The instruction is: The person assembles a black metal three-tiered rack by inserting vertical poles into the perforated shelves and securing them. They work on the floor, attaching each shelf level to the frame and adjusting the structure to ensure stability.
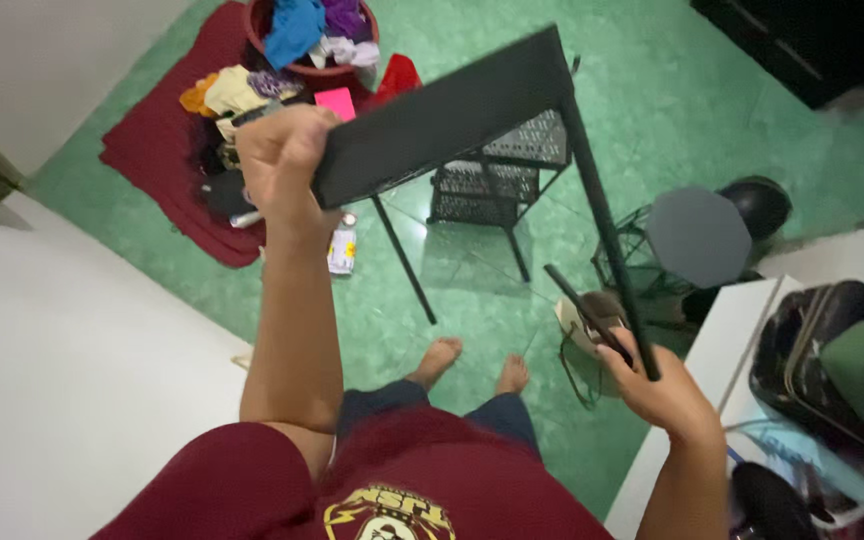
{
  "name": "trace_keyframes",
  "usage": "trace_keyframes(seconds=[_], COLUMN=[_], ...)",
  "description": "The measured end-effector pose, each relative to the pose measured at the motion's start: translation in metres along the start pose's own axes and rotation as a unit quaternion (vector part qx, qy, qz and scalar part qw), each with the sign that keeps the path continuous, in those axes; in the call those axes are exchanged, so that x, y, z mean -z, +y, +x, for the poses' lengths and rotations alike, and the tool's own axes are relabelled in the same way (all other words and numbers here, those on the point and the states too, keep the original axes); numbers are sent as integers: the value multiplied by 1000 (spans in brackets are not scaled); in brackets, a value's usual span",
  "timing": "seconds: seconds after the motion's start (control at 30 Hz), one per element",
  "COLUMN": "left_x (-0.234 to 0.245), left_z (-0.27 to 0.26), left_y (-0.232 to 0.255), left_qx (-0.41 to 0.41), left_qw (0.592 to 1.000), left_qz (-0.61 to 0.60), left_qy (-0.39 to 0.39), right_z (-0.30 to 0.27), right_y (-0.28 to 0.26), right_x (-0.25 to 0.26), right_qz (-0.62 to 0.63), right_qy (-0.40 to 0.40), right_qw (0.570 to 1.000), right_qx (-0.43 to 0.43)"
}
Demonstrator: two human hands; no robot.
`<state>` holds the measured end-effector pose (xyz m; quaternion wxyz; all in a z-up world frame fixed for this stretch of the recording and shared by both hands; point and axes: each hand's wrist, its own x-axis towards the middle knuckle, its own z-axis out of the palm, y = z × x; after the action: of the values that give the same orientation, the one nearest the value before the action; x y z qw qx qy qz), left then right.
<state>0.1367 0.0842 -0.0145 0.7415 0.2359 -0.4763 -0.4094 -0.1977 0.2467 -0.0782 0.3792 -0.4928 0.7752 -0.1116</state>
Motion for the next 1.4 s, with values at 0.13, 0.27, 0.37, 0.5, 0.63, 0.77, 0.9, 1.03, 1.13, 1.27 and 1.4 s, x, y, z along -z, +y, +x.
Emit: trace_keyframes(seconds=[0.13, 0.27, 0.37, 0.5, 0.63, 0.77, 0.9, 1.03, 1.13, 1.27, 1.4], left_x=[10, 5, -2, -19, -42, -68, -84, -99, -109, -117, -122], left_z=[12, 16, 11, 0, -18, -30, -50, -60, -71, -80, -82], left_y=[6, 1, -5, -15, -27, -38, -41, -44, -48, -51, -52], left_qx=[-31, -49, -53, -28, 3, -8, -28, -30, -23, 12, 10], left_qw=[991, 982, 981, 987, 989, 993, 989, 987, 990, 995, 994], left_qz=[106, 153, 154, 137, 143, 101, 120, 142, 129, 97, 109], left_qy=[-70, -102, -106, -82, -46, -58, -80, -63, -47, -34, -28], right_z=[19, 22, 13, 3, -13, -26, -44, -57, -66, -74, -79], right_y=[-14, -26, -33, -36, -32, -27, -17, -12, -4, 3, 8], right_x=[-34, -66, -80, -74, -56, -37, -24, -17, -13, -9, -8], right_qz=[25, -28, 66, 320, 438, 441, 435, 422, 392, 372, 378], right_qy=[-102, -175, -155, -244, -194, -134, -87, -8, 46, 99, 112], right_qw=[993, 982, 957, 903, 854, 865, 874, 879, 894, 899, 891], right_qx=[-57, 69, 237, 151, 202, 198, 197, 222, 214, 209, 226])
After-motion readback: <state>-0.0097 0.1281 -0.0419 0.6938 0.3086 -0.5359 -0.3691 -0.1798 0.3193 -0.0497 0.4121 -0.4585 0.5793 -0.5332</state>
